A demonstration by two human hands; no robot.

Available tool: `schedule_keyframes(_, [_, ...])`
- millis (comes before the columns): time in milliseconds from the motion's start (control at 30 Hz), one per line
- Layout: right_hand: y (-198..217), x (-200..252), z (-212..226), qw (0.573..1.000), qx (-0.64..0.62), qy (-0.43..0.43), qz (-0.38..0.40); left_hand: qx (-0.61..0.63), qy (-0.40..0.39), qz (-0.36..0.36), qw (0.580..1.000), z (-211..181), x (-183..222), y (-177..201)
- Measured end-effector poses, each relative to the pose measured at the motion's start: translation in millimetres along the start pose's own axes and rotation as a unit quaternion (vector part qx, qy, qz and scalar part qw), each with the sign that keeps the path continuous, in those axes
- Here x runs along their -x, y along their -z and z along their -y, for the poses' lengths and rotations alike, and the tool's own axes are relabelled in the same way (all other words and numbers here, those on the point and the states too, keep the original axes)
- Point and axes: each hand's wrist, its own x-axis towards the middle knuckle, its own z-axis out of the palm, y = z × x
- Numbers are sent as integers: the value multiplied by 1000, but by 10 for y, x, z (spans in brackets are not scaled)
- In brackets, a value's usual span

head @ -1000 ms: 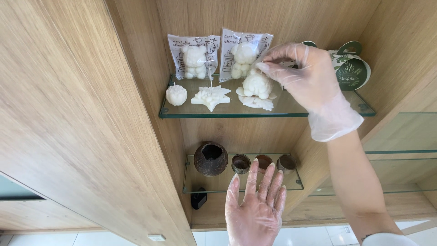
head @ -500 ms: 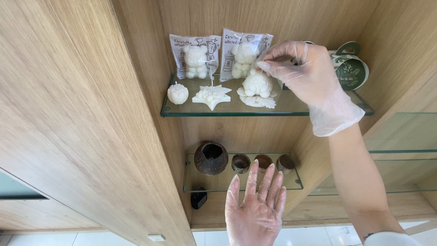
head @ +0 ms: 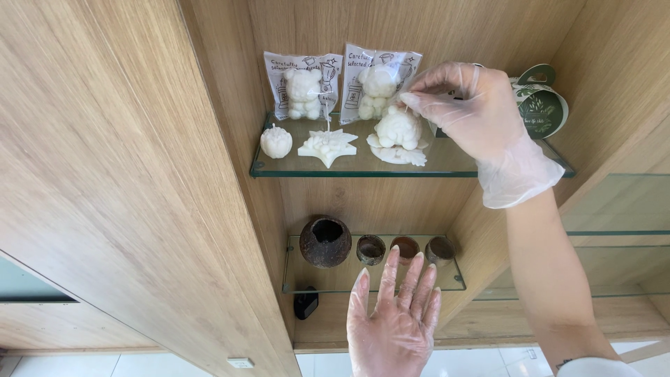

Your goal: The person removes a white candle from a mold, places it on a wooden shelf, and then returns to the workspace to place small wax shapes into various silicone molds.

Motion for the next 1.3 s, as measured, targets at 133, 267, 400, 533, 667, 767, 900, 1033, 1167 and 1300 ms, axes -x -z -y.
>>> schedule_keyframes(133, [13, 1, -25, 1000, 23, 10, 1, -5, -1, -15, 1000, 0, 28, -26])
schedule_keyframes(267, [15, 4, -21, 997, 64, 45, -6, -10, -2, -32, 999, -1, 54, -53])
schedule_keyframes(400, [9, 5, 8, 996, 76, 33, -14, -11, -4, -47, 999, 0, 80, -72])
schedule_keyframes(533, [-3, 5, 25, 1000, 25, 1, -10, -13, -5, -29, 999, -10, 99, -23])
schedule_keyframes(667, [-7, 7, 30, 998, 66, 2, -21, -4, 1, -20, 1000, -21, 122, 20])
schedule_keyframes(767, [-16, 13, 81, 998, 52, -6, -22, -3, 1, -8, 1000, -35, 142, 55])
schedule_keyframes(900, [-10, 12, 79, 999, 32, 0, -20, 8, 2, -1, 1000, -56, 170, 69])
schedule_keyframes(1033, [-4, 23, 137, 998, 51, 4, -24, 6, 3, -5, 1000, -82, 207, 60])
schedule_keyframes(1167, [-16, -1, 154, 999, 46, 4, -19, 0, 5, 10, 1000, -114, 257, 62])
schedule_keyframes(1300, [-30, -47, 125, 996, 85, -18, -22, 7, 14, 4, 1000, -153, 317, 20])
